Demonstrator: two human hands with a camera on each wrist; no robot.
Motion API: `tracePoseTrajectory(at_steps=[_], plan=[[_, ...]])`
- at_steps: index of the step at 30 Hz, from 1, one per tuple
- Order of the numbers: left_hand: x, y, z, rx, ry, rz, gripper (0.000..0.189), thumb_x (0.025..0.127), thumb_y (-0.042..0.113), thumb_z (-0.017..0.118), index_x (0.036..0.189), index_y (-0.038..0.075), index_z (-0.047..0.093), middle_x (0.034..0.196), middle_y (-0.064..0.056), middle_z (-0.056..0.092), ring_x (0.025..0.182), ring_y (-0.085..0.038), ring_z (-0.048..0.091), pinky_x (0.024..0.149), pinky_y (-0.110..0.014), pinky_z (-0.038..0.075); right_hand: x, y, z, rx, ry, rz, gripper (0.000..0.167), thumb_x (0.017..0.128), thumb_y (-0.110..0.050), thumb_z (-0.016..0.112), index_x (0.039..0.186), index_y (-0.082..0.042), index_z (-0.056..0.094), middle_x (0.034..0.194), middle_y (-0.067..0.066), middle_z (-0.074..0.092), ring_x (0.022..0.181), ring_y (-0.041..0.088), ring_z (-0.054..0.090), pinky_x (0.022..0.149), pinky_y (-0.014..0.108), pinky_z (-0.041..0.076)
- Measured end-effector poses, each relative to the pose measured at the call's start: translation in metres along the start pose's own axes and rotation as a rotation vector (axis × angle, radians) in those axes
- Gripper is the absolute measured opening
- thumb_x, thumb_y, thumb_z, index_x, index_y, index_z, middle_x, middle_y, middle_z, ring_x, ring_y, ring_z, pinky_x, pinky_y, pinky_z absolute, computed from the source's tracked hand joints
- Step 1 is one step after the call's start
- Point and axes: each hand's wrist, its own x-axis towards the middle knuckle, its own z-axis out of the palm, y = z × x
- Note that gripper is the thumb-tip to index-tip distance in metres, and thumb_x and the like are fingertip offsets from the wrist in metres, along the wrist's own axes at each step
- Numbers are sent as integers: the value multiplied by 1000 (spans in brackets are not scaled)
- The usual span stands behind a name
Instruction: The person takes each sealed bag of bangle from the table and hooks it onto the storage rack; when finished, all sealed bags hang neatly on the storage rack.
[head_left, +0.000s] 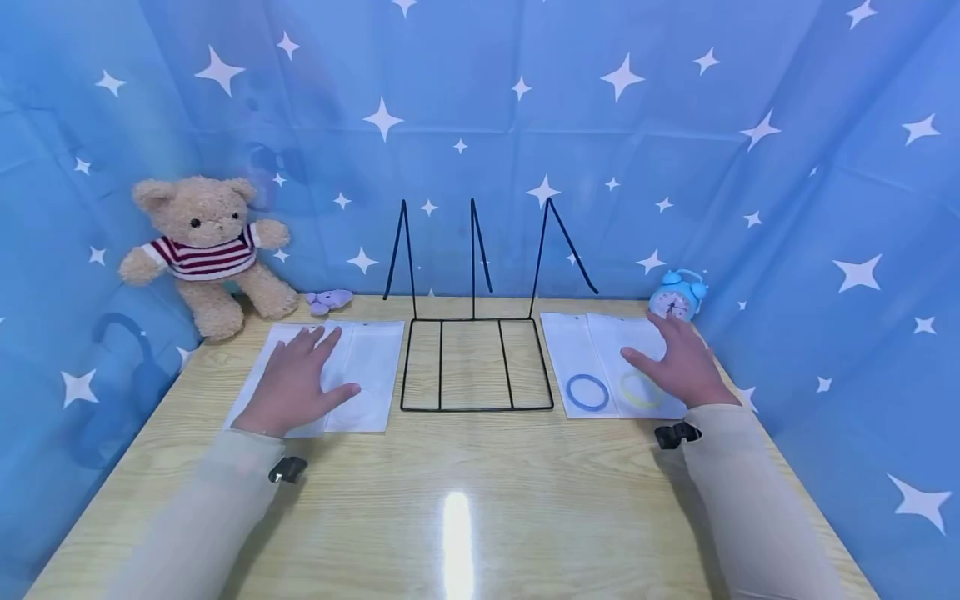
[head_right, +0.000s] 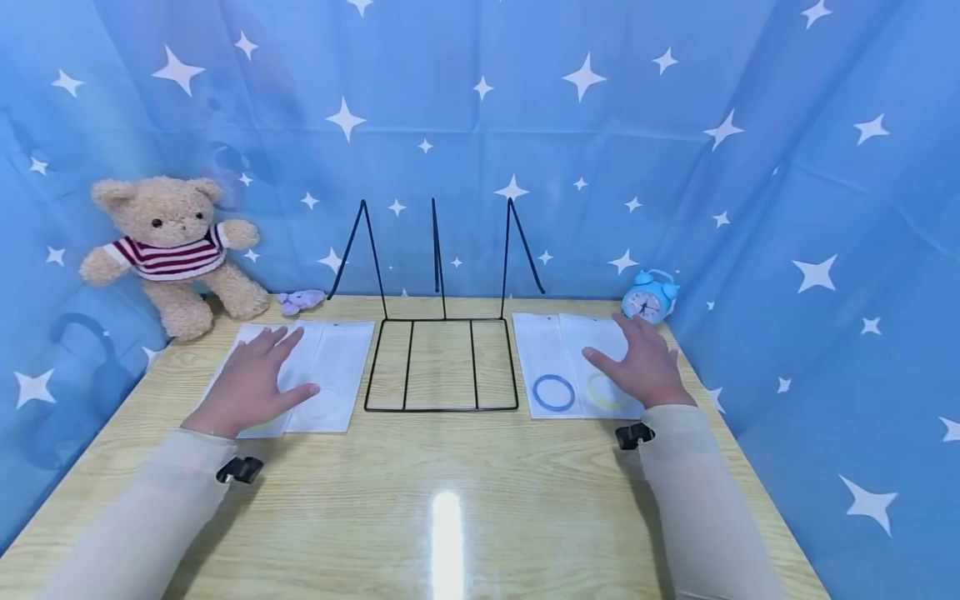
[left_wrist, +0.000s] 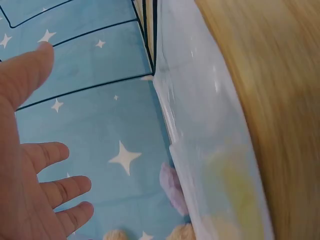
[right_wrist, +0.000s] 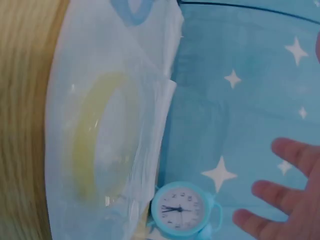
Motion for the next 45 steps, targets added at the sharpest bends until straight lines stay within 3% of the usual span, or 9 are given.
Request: tracePoseTrajectory(at_steps=[4,15,22,28,33,40,45], plan=[[5,6,9,-60,12,5,95,94,57,71,162,0,37,163,-33,37,153,-56,27,120,-78,21,-1,3,-1,113,-22,48,103,97,-73,57,167,-5,26,169,32,21,153,56,24,118,76,28],[29,31,29,-214,4,9,90,95,51,75,162,3,39,161,-29,42,156,-52,24,125,-73,19,-1,11,-4,332,-14,147,98,99,-72,54,169,-11,22,171,29,21,152,58,24,116,77,30],[42,47,36,-277,-57,6,88,97,46,75,164,4,36,163,-26,41,157,-51,23,126,-71,17,-5,15,-9,422,-31,193,96,100,-70,55,170,-15,21,172,27,21,154,56,22,116,76,31],[46,55,47,-259,-91,2,86,96,42,76,161,2,39,159,-27,46,153,-50,33,124,-70,24,-11,24,-17,418,-25,201,98,99,-69,56,169,-10,21,167,32,29,149,58,32,115,75,35],[46,59,55,-235,-138,5,88,95,43,78,161,1,39,159,-27,46,153,-49,33,123,-71,26,-15,33,-18,392,-19,192,98,100,-66,58,169,-6,21,166,33,29,146,59,35,113,75,37],[44,60,60,-236,-168,15,84,96,41,77,159,-1,42,157,-26,50,148,-46,43,120,-66,35,-16,44,-18,350,-102,249,106,97,-71,60,168,-4,19,166,34,28,150,57,31,115,75,33],[44,59,64,-242,-209,-21,84,95,40,78,159,0,43,158,-25,48,147,-45,45,121,-65,35,-17,53,-15,313,-153,292,106,95,-70,63,167,-1,24,163,37,30,147,57,32,114,73,36]])
